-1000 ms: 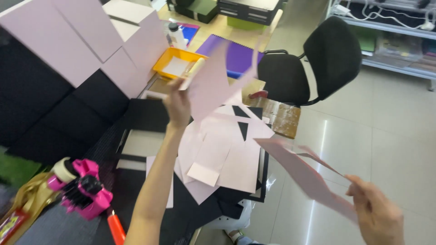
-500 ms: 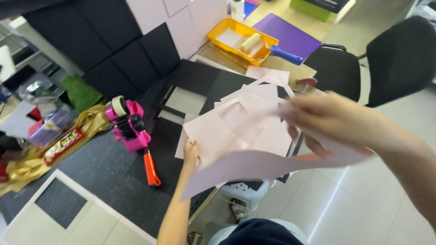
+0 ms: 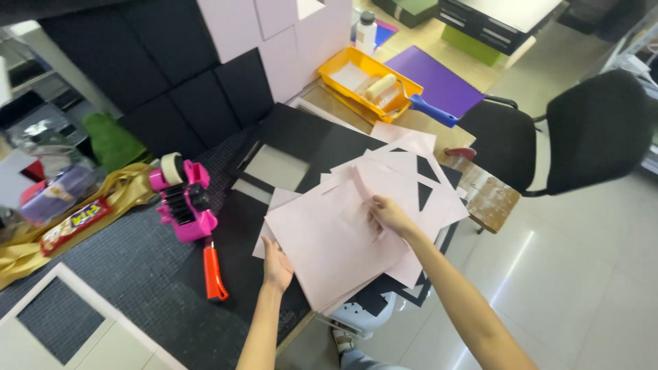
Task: The person cuts a rectangular window in a pink sheet of paper and tapes it onto a grey cardboard backing as part of a manual assembly task.
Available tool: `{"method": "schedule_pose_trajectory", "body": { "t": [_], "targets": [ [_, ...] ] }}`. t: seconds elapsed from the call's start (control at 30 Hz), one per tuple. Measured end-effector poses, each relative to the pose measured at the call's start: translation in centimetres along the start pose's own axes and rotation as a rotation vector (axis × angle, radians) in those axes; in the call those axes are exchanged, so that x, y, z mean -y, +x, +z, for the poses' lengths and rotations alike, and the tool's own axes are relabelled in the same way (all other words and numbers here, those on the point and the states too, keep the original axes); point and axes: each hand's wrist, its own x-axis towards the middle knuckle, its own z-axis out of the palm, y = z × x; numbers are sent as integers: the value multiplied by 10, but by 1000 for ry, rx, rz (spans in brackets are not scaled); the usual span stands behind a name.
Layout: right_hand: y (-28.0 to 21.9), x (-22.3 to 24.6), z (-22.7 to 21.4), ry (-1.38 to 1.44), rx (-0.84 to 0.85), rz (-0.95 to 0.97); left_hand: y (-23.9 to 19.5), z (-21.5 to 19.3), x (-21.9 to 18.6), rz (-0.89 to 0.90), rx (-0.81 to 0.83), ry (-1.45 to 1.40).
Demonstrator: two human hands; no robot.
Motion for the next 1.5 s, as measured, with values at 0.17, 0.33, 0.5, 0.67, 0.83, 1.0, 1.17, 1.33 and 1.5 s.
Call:
{"method": "schedule_pose_trajectory", "body": {
  "t": [0.17, 0.33, 0.5, 0.67, 0.83, 1.0, 1.17, 1.33, 1.5],
  "targets": [
    [21, -35, -12, -503, -272, -253, 45, -37, 33, 304, -126, 630],
    [32, -46, -87, -875, -756, -299, 5, -22, 10, 411, -230, 705],
    [44, -29, -119, -928, -481, 11, 8, -56, 2, 446, -354, 917],
    [18, -5, -113, -882, -327, -36, -3, -76, -10, 435, -396, 989],
    [14, -26, -127, -814, -322, -28, 8, -100, -14, 517, -377, 949],
    [-59, 93, -125, -804, -367, 66, 9, -101, -14, 482, -398, 910],
    [-176, 249, -97, -697, -444, -271, -5, -82, -19, 382, -408, 914],
    [-217, 300, -78, -823, -425, -704, -2, -79, -15, 402, -378, 794],
    [-238, 329, -22, -758, -239, -648, -1, -76, -15, 412, -308, 590]
  ]
}}
